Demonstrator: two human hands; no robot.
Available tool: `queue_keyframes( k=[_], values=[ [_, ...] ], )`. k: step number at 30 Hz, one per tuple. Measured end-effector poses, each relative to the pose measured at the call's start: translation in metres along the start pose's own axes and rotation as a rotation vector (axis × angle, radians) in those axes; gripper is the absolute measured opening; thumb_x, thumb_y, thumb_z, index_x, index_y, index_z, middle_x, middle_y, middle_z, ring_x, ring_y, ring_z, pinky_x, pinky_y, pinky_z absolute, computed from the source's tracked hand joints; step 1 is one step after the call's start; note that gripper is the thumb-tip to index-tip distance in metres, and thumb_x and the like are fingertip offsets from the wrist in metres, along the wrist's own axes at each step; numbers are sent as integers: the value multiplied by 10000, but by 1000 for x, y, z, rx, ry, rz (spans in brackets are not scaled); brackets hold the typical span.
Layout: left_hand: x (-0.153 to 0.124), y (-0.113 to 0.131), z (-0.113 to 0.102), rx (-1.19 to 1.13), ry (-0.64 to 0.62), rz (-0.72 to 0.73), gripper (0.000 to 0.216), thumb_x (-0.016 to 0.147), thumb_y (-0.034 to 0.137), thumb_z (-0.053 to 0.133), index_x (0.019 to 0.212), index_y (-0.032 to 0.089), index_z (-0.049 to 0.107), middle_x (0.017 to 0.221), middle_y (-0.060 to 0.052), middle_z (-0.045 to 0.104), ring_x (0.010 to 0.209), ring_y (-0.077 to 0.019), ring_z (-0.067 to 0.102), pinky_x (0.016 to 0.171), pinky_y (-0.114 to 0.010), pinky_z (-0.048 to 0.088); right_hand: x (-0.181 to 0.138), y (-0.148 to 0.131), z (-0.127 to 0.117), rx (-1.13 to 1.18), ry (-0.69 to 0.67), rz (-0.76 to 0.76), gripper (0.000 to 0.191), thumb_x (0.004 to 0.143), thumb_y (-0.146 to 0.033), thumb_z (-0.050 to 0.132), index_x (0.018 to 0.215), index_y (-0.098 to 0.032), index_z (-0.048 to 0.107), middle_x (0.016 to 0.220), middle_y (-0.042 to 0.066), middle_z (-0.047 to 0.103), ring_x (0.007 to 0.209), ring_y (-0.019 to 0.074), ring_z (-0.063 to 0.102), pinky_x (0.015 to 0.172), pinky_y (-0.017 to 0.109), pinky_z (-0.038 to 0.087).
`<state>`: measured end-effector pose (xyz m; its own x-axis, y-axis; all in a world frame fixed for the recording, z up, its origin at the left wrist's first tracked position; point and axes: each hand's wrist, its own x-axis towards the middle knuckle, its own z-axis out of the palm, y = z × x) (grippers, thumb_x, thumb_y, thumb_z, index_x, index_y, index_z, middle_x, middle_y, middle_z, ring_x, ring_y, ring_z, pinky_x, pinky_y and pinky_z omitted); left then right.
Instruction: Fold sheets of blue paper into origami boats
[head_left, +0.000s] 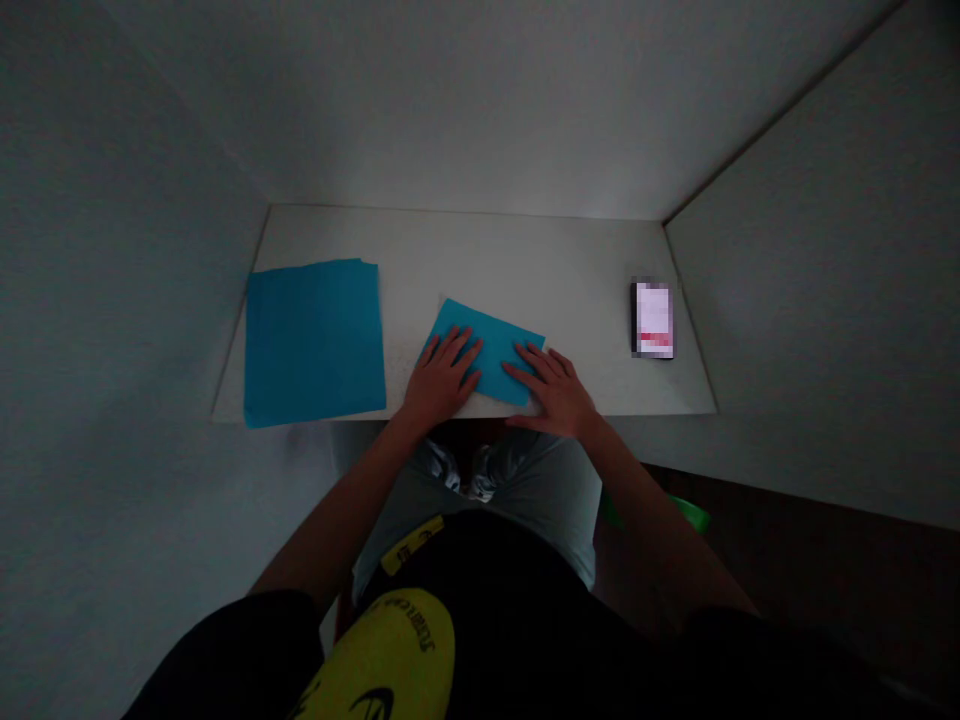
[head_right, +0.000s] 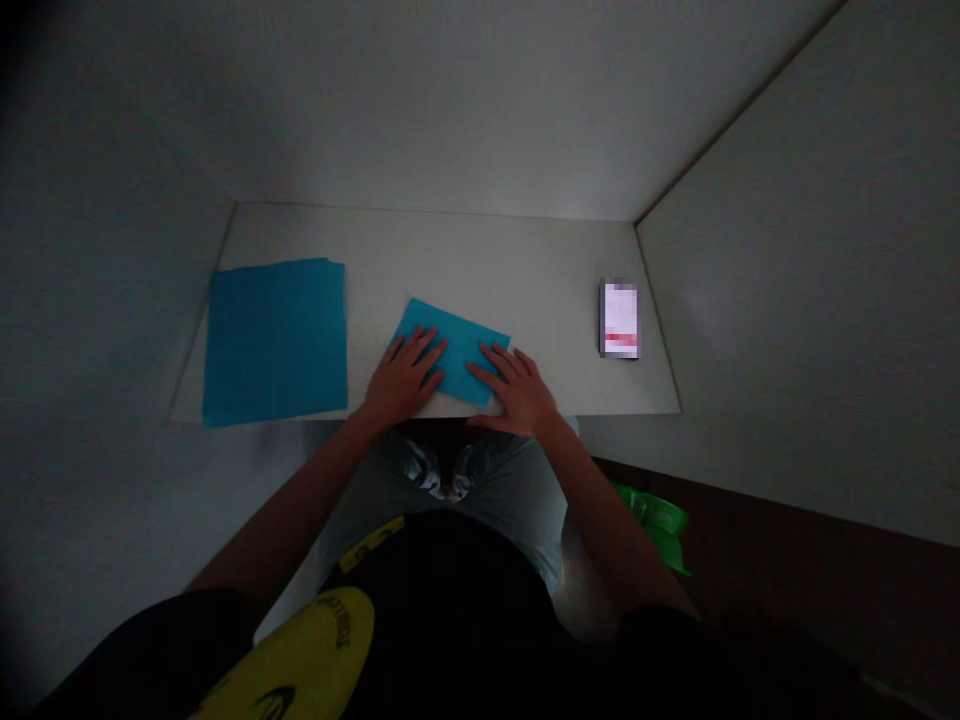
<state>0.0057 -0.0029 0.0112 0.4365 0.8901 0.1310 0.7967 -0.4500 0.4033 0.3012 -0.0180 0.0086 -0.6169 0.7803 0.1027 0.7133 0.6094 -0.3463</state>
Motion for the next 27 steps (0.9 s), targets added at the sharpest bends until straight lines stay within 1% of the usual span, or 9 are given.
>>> queue_keyframes(
  k=[6, 10, 14, 17, 19, 21, 24, 25, 27],
  values=[
    [-4, 0, -10, 9, -40, 25, 869, 1064, 624, 704, 1777, 183, 479, 1893, -184, 338, 1787, -411, 283, 1467, -664, 228, -6, 2, -5, 85, 2, -41, 793, 986, -707, 812, 1673, -362, 615, 1794, 104, 557, 1640, 407, 538, 1362, 651, 357],
    [-6, 1, -14, 10, -59, 71, 1095, 917, 758, 840, 1772, 172, 483, 1890, -195, 340, 1780, -434, 290, 1470, -653, 225, -7, 8, -4, 194, 107, -11, 901, 974, -609, 835, 1758, -324, 497, 1761, 136, 587, 1578, 416, 588, 1298, 642, 443],
    [-5, 1, -12, 5, -31, 50, 982, 952, 723, 825, 1726, 184, 550, 1867, -187, 395, 1762, -423, 344, 1454, -655, 268, -10, 13, 1, 257, 197, 20, 1017, 919, -635, 850, 1790, -331, 422, 1746, 149, 576, 1551, 445, 579, 1283, 685, 464],
    [-3, 0, -9, 6, -19, 20, 703, 1101, 588, 672, 1676, 189, 609, 1847, -165, 444, 1753, -389, 378, 1438, -649, 304, -14, 15, 4, 282, 277, 82, 1037, 925, -717, 819, 1786, -309, 412, 1704, 172, 574, 1523, 449, 573, 1273, 689, 486],
    [-2, 0, -8, 2, -3, 2, 549, 1170, 463, 551, 1643, 201, 642, 1824, -143, 492, 1744, -353, 405, 1432, -633, 320, -17, 13, 6, 272, 362, 110, 964, 956, -720, 786, 1748, -277, 462, 1625, 192, 614, 1480, 439, 597, 1238, 672, 520],
    [-1, 0, -8, -4, 6, -8, 511, 1177, 407, 525, 1631, 212, 653, 1806, -130, 523, 1737, -334, 422, 1432, -617, 328, -18, 8, 7, 225, 411, 119, 777, 1015, -653, 747, 1660, -259, 567, 1522, 190, 683, 1417, 415, 645, 1193, 641, 544],
    [0, 1, -10, -4, -2, -22, 545, 1141, 421, 600, 1640, 206, 643, 1804, -128, 528, 1737, -326, 423, 1441, -584, 325, -13, -9, 10, 128, 297, 82, 421, 1126, -493, 641, 1482, -284, 727, 1487, 136, 760, 1380, 354, 699, 1186, 578, 532],
    [0, 2, -10, -1, -5, -29, 561, 1131, 425, 617, 1646, 205, 637, 1806, -127, 526, 1736, -321, 423, 1444, -571, 323, -9, -16, 11, 99, 230, 67, 374, 1154, -456, 598, 1455, -295, 751, 1522, 114, 762, 1402, 335, 701, 1199, 561, 522],
    [0, 2, -11, 5, -9, -41, 575, 1122, 425, 625, 1656, 212, 627, 1807, -117, 526, 1733, -309, 430, 1445, -549, 322, 0, -30, 14, 45, 136, 66, 403, 1190, -429, 527, 1512, -303, 734, 1636, 90, 712, 1503, 313, 658, 1254, 549, 490]
  ],
)
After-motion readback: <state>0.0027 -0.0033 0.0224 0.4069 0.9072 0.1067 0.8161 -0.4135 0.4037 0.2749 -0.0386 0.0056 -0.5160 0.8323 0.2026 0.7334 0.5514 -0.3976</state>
